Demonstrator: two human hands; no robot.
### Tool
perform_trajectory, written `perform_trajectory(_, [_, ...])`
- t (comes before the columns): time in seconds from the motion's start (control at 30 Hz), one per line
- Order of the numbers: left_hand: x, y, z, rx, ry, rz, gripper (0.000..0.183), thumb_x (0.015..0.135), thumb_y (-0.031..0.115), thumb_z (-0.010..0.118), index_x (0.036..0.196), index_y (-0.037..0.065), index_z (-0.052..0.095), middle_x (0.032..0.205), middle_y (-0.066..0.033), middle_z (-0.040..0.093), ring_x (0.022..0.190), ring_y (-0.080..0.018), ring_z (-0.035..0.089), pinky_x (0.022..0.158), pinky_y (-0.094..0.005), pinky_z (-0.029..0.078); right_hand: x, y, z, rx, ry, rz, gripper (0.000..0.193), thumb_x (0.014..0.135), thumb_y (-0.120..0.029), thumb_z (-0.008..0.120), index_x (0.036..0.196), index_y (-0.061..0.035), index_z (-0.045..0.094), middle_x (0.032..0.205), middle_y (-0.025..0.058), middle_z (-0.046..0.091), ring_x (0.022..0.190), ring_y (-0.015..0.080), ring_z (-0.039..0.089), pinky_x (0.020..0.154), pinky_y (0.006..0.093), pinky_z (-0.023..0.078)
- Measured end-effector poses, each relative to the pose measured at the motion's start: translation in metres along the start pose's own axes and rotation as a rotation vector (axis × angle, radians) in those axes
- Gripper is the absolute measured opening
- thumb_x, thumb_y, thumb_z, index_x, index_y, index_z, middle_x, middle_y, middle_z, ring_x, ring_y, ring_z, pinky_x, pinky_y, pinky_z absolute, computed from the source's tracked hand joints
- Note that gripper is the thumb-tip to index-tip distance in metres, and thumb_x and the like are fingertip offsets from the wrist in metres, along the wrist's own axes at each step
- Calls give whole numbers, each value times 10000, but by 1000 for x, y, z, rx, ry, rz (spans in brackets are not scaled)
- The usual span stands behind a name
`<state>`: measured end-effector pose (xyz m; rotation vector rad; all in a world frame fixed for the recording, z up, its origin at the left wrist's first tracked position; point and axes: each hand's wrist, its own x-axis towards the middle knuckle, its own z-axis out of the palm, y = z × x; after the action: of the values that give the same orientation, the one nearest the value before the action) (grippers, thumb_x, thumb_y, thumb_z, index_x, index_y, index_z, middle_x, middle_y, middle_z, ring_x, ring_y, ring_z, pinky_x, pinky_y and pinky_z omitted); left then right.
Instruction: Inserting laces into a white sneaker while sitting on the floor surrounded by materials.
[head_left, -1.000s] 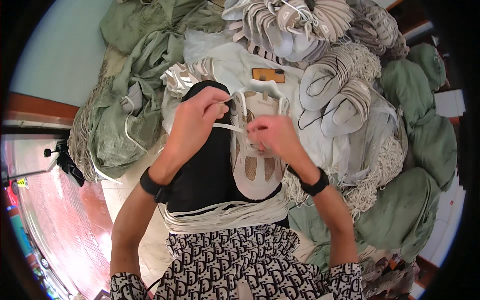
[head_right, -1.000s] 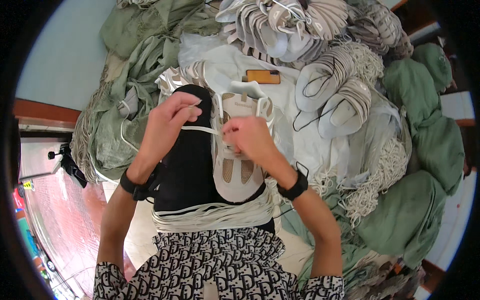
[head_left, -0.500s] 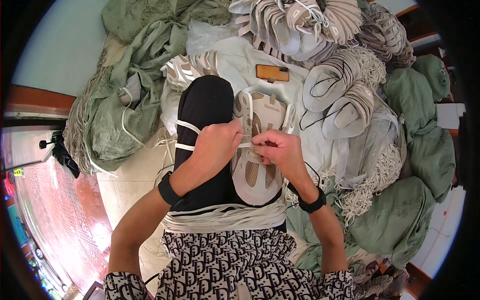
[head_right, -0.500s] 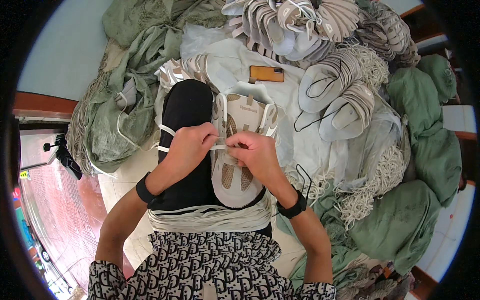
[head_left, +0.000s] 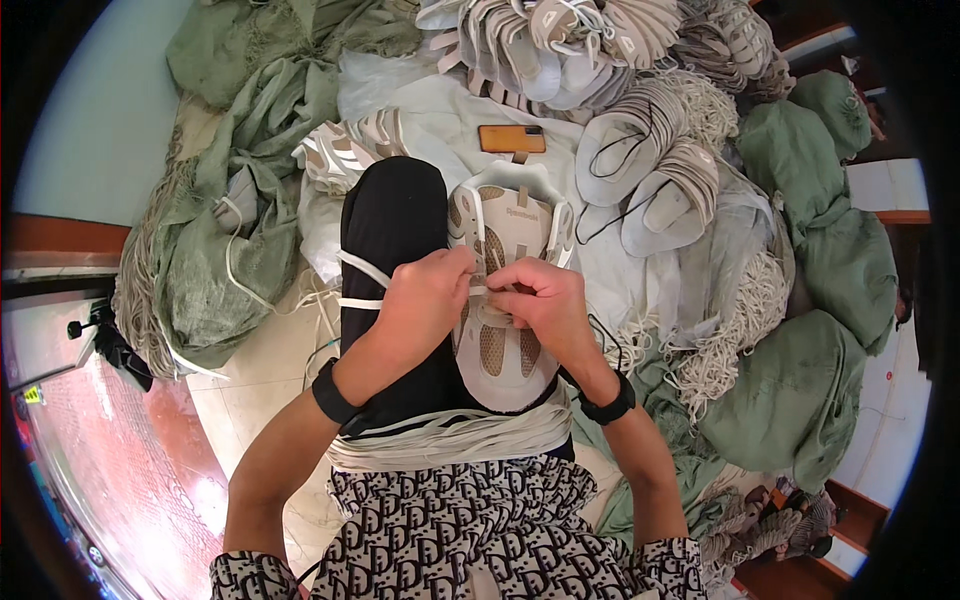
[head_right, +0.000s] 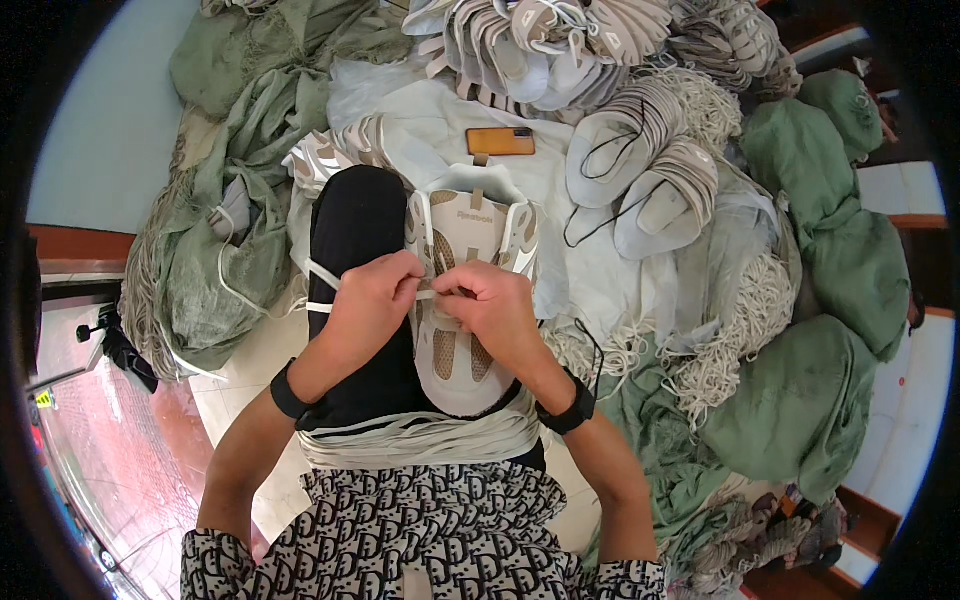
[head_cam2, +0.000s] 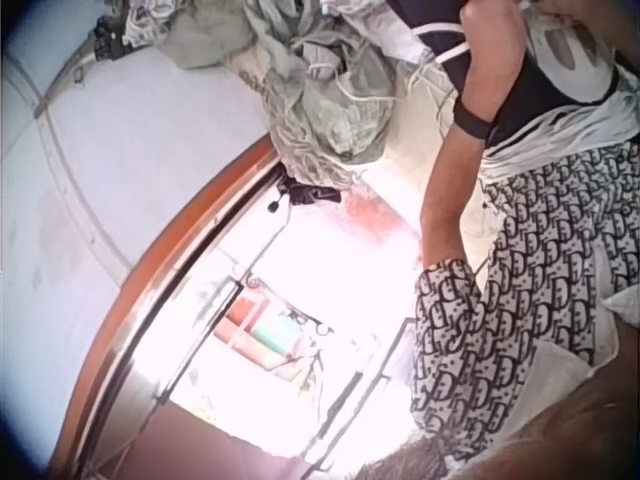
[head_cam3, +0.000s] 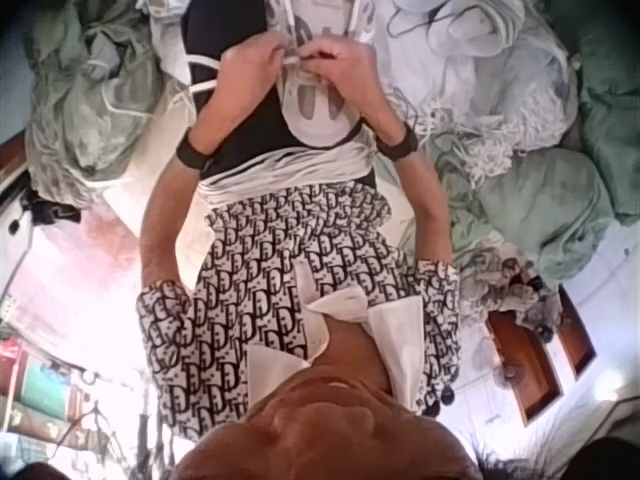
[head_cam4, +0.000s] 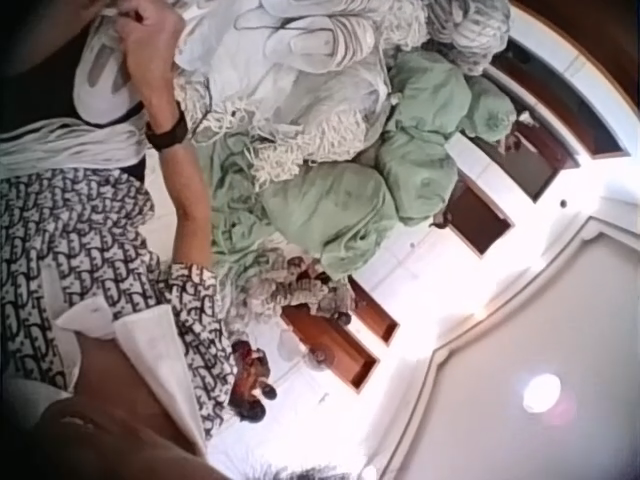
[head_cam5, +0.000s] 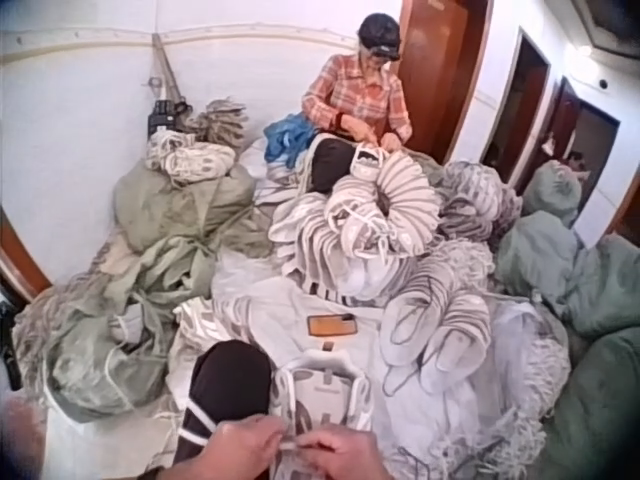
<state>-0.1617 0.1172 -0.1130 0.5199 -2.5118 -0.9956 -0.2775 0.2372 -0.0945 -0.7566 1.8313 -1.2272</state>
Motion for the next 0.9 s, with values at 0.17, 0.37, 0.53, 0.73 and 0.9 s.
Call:
perform_trajectory(0.17, [-6,-1,-10,-530,-143,-446,67,764,-5,549,828,2,568,688,-109,573,527,-162,572,496,-280,447,-11,-6,5,-29,45,6,157,699,9,639,856,5,635,742,39,610,549,73,529,489,210,425])
perform_trajectory(0.37, [-10,-1,-7,-221,-42,-88,82,776,7,556,856,-2,573,644,-96,571,523,-126,565,497,-255,456,-21,-7,12,-85,122,-90,137,709,28,643,844,10,647,727,9,592,520,36,484,456,170,397])
perform_trajectory(0.53, [-3,-2,-3,-387,-91,-222,87,768,0,552,853,3,574,654,-94,579,539,-130,568,506,-257,453,-16,-5,8,-91,128,-57,158,684,21,629,841,4,631,740,63,601,604,106,550,542,234,435])
perform_trajectory(0.73, [-3,0,-5,-269,-44,-213,86,739,-13,558,821,4,580,654,-98,567,528,-152,550,513,-261,444,-6,-3,4,-2,67,47,161,684,25,625,843,5,639,746,49,606,603,83,546,530,220,435])
perform_trajectory(0.9, [-6,1,3,-185,32,-143,71,731,-16,565,797,10,568,670,-102,548,539,-202,550,503,-278,440,-2,2,2,-1,45,-8,156,686,25,624,840,4,642,736,47,608,605,85,552,532,224,440])
